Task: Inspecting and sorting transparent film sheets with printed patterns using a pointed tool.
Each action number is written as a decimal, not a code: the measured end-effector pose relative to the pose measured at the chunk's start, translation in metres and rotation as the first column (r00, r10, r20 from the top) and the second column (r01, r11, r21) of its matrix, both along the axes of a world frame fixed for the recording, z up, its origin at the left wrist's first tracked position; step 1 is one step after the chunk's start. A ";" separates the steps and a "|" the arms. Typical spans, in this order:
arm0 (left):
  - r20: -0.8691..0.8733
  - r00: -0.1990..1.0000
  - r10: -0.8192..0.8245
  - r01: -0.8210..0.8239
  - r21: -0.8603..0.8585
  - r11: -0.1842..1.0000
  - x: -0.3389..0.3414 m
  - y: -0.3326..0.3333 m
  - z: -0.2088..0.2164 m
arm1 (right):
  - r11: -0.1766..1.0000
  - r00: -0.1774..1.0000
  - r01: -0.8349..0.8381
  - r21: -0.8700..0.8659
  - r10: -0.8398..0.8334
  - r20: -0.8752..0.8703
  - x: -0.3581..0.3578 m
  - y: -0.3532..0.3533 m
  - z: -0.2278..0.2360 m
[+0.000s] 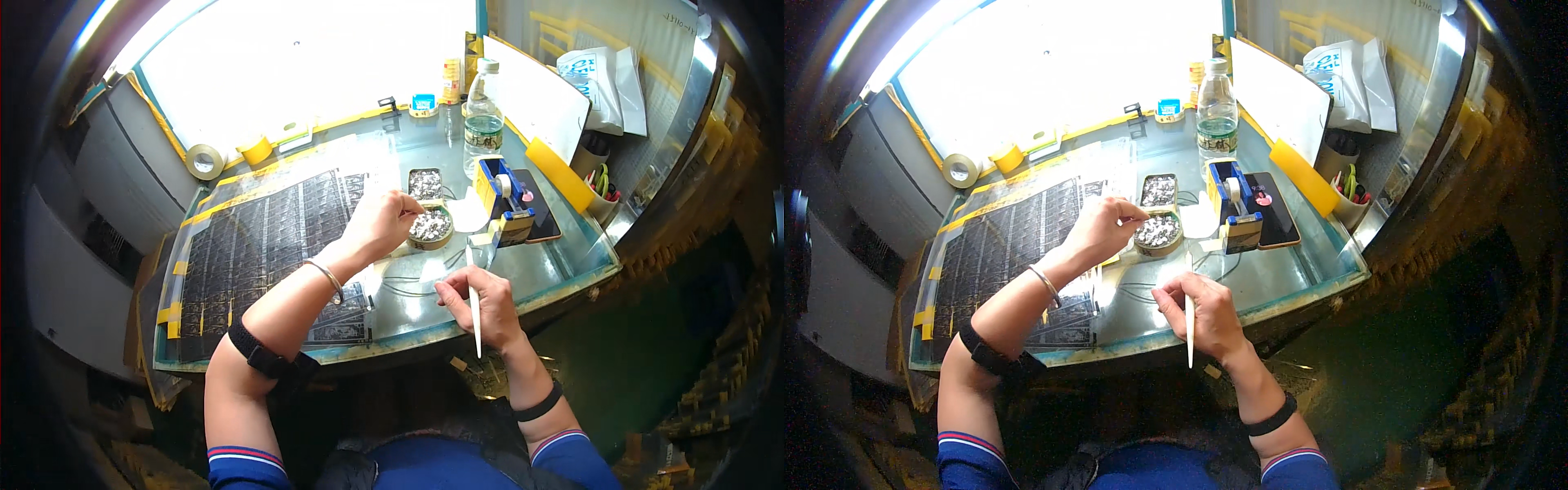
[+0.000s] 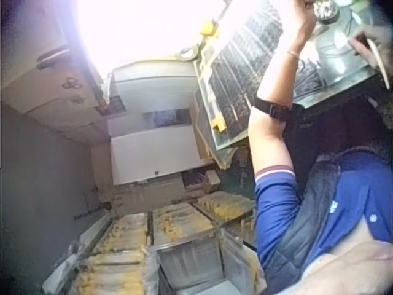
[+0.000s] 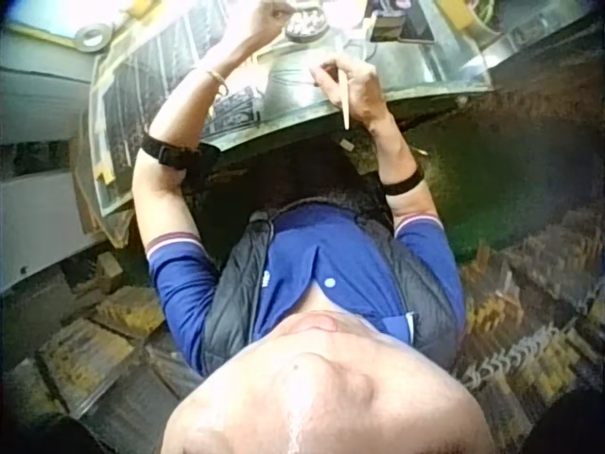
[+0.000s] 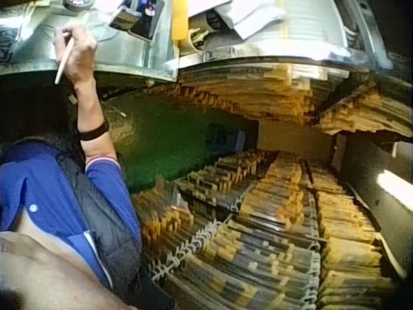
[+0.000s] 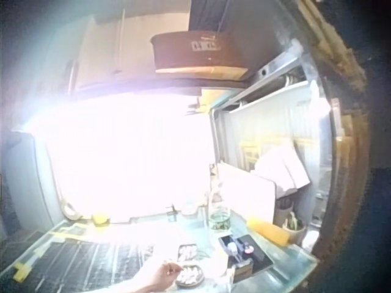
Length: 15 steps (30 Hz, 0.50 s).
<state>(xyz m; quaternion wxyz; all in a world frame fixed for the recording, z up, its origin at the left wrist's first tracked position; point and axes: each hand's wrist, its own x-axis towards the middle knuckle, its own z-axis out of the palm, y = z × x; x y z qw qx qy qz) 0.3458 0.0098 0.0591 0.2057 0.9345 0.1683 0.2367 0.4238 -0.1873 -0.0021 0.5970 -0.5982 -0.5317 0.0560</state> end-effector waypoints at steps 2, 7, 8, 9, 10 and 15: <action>-0.022 1.000 -0.009 0.008 -0.014 1.000 0.000 0.001 0.000 | 0.999 0.997 0.034 0.037 -0.036 0.067 0.000 0.000 0.000; -0.047 0.999 0.008 -0.010 -0.039 0.999 -0.005 0.005 0.002 | 0.998 0.998 0.036 0.051 -0.039 0.053 -0.001 0.001 -0.001; -0.046 0.999 0.006 -0.008 -0.038 0.999 -0.006 0.001 0.003 | 0.998 0.997 0.042 0.049 -0.045 0.061 0.000 0.001 -0.001; -0.074 0.997 -0.019 0.019 0.004 1.000 -0.007 -0.006 0.006 | 0.998 0.997 0.045 0.050 -0.048 0.062 0.000 0.001 -0.001; -0.102 0.994 -0.044 0.049 0.045 0.998 -0.009 -0.011 0.006 | 0.998 0.998 0.048 0.048 -0.051 0.049 0.001 0.001 -0.003; -0.106 0.951 -0.291 0.309 0.391 0.867 -0.002 -0.016 -0.016 | 0.999 0.999 0.040 0.033 -0.040 -0.005 -0.003 0.001 -0.002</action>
